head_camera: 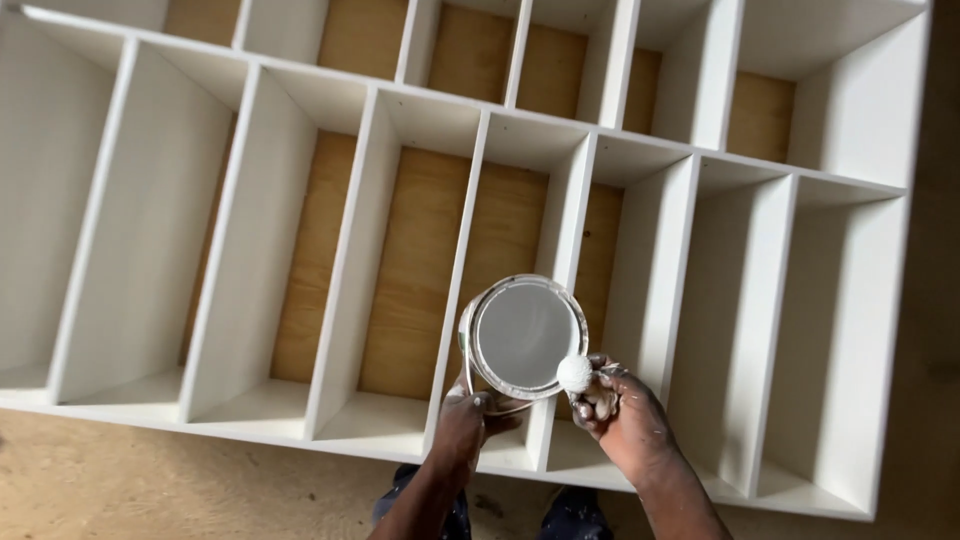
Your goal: Applying white filler or putty to the edges and joints of a white wooden shelf unit using fingers to smooth the surface.
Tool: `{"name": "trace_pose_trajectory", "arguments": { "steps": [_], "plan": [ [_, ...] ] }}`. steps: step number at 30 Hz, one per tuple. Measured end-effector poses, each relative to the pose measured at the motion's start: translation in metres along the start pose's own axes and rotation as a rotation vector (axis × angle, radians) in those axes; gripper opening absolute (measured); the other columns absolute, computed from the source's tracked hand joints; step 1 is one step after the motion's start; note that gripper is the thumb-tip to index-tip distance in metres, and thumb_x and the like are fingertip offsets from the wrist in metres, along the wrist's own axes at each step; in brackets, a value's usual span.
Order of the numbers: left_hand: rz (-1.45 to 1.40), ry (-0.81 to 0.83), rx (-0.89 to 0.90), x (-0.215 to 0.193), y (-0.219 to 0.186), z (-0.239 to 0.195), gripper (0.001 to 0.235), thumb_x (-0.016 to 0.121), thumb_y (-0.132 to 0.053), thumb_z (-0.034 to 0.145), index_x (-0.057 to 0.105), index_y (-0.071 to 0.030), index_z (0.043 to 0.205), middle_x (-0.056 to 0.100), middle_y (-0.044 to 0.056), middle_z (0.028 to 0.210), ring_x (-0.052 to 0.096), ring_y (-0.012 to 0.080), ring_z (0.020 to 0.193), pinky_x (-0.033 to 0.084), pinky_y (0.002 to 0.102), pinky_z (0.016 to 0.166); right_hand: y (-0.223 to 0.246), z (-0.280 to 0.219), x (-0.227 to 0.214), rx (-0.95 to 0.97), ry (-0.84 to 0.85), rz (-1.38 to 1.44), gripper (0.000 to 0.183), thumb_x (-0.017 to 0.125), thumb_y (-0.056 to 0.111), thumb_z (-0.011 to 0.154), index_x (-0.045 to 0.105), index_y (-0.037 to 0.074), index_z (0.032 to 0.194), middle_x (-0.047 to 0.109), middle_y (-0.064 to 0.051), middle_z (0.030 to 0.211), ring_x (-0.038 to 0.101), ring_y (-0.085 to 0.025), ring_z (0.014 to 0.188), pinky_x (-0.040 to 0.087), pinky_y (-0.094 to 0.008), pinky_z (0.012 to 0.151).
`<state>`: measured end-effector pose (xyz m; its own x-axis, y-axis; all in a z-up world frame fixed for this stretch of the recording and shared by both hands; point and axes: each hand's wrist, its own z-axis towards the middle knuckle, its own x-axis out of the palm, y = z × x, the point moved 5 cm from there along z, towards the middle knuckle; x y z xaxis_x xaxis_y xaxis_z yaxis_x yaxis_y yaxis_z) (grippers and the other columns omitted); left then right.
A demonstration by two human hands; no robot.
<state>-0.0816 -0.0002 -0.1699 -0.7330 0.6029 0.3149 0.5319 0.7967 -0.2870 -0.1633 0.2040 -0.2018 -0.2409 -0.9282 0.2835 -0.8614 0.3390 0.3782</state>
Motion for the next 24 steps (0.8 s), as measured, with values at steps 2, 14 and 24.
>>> {"name": "trace_pose_trajectory", "arguments": {
  "steps": [2, 14, 24],
  "plan": [
    [-0.060, -0.008, 0.030, 0.004, 0.006, 0.032, 0.073, 0.051, 0.005, 0.085, 0.036, -0.012, 0.155, 0.075, 0.027, 0.116, 0.075, 0.0369, 0.097, 0.064, 0.046, 0.080, 0.009, 0.019, -0.005, -0.028, 0.051, -0.011, 0.019, 0.062, 0.017, 0.078, 0.064, 0.018, 0.097, 0.064, -0.010, 0.090, 0.048, -0.022, 0.059, 0.036, -0.030, 0.049],
    [-0.352, -0.086, 0.185, -0.006, 0.080, 0.253, 0.067, 0.051, 0.005, 0.091, 0.033, -0.012, 0.154, 0.067, 0.024, 0.123, 0.069, 0.0383, 0.109, 0.061, 0.046, 0.078, 0.036, 0.139, -0.067, -0.126, 0.198, -0.107, 0.050, 0.075, 0.012, 0.070, 0.063, 0.006, 0.119, 0.063, -0.020, 0.094, 0.057, -0.029, 0.075, 0.047, -0.034, 0.066],
    [-0.047, 0.079, 0.272, -0.003, 0.070, 0.321, 0.041, 0.056, -0.012, 0.098, 0.056, 0.000, 0.137, 0.072, 0.025, 0.122, 0.072, 0.0393, 0.114, 0.059, 0.047, 0.097, 0.055, 0.203, -0.069, -0.204, 0.285, -0.180, 0.038, 0.070, 0.006, 0.082, 0.066, 0.018, 0.118, 0.071, -0.016, 0.090, 0.069, -0.034, 0.079, 0.057, -0.038, 0.068]
  ]
}}
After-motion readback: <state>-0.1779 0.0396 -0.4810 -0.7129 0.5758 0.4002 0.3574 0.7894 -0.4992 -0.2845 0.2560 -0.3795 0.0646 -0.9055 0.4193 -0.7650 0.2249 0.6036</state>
